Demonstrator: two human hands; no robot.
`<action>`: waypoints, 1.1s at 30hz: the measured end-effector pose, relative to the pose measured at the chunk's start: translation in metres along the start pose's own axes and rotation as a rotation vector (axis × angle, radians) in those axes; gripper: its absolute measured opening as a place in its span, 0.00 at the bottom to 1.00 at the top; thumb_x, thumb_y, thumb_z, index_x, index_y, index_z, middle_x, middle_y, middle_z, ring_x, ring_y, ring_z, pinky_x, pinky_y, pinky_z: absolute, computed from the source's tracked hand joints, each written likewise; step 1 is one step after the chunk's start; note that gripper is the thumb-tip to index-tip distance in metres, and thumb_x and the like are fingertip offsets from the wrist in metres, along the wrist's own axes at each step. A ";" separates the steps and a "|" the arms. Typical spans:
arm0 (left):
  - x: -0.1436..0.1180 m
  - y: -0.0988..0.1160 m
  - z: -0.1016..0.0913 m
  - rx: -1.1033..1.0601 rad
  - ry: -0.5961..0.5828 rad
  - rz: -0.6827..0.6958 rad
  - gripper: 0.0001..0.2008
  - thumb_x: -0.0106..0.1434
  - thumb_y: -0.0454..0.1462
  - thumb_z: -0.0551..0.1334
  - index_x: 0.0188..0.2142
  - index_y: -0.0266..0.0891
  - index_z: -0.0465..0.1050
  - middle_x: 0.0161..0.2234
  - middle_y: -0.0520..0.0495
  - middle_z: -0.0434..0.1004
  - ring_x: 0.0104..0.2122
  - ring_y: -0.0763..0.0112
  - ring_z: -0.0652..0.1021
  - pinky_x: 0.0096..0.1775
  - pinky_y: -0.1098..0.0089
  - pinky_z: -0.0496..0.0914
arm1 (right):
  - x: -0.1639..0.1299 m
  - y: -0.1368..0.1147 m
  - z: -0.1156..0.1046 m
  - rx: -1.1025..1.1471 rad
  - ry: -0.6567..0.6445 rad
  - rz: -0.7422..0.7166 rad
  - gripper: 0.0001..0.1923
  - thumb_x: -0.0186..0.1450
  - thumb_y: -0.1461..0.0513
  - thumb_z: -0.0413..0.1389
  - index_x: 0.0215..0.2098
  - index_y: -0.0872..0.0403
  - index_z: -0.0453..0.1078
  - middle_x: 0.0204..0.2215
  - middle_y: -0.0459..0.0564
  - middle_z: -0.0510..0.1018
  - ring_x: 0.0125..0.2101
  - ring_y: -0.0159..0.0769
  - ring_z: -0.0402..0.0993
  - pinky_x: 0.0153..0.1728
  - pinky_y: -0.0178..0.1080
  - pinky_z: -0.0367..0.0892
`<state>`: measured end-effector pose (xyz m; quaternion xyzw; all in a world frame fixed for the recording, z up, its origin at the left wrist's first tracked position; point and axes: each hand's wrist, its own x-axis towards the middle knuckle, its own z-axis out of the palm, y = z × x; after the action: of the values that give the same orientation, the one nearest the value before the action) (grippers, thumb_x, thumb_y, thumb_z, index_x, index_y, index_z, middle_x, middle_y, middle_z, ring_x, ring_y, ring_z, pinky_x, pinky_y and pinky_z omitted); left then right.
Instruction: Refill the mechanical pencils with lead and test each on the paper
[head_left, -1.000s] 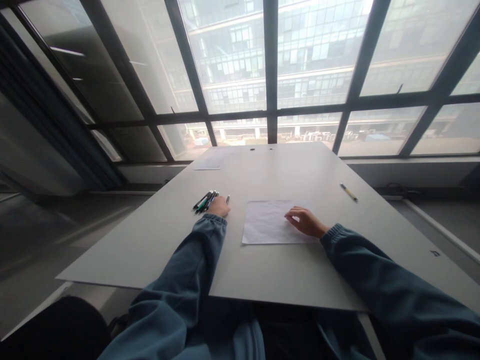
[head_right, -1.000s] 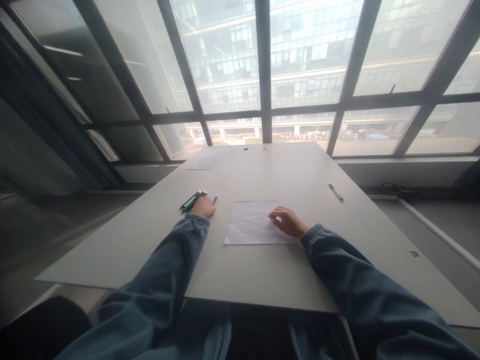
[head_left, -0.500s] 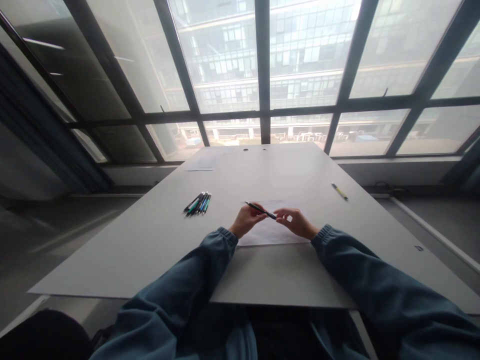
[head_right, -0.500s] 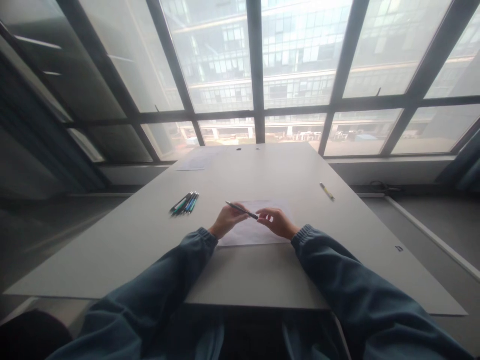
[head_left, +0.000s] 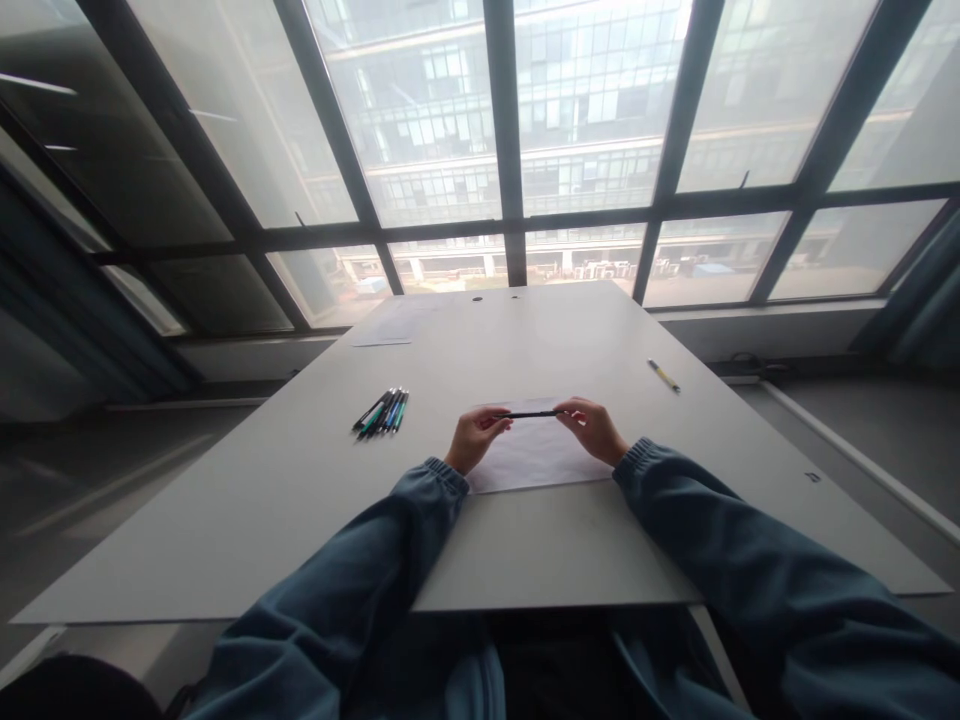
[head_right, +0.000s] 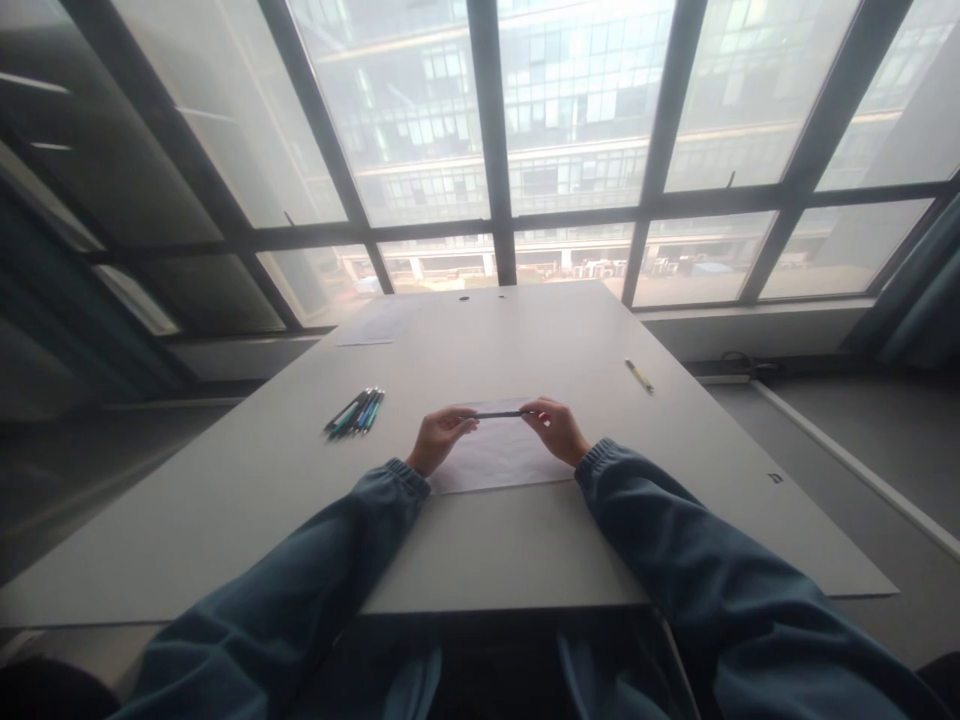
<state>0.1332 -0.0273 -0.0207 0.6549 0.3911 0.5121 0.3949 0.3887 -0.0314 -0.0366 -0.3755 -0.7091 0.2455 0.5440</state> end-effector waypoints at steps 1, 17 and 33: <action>0.000 -0.002 0.001 0.000 0.007 0.009 0.18 0.55 0.45 0.71 0.40 0.34 0.79 0.32 0.43 0.83 0.32 0.63 0.83 0.39 0.62 0.79 | -0.001 0.000 -0.002 -0.005 0.000 -0.003 0.12 0.65 0.53 0.59 0.37 0.52 0.78 0.34 0.51 0.79 0.34 0.37 0.75 0.32 0.39 0.73; 0.000 -0.013 0.000 0.105 0.107 0.063 0.16 0.59 0.43 0.68 0.44 0.37 0.81 0.35 0.43 0.84 0.34 0.62 0.83 0.42 0.60 0.79 | 0.001 0.006 0.001 0.292 0.212 0.248 0.20 0.54 0.48 0.67 0.33 0.55 0.76 0.25 0.50 0.80 0.25 0.36 0.75 0.26 0.39 0.73; 0.000 -0.004 -0.003 0.244 0.154 0.149 0.11 0.60 0.43 0.67 0.38 0.40 0.82 0.37 0.44 0.84 0.37 0.63 0.81 0.39 0.65 0.76 | -0.003 0.005 0.004 0.294 0.238 0.282 0.15 0.55 0.52 0.66 0.33 0.55 0.76 0.27 0.50 0.80 0.26 0.35 0.75 0.25 0.38 0.70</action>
<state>0.1299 -0.0254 -0.0238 0.6839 0.4300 0.5373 0.2422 0.3865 -0.0306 -0.0433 -0.4139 -0.5370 0.3736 0.6330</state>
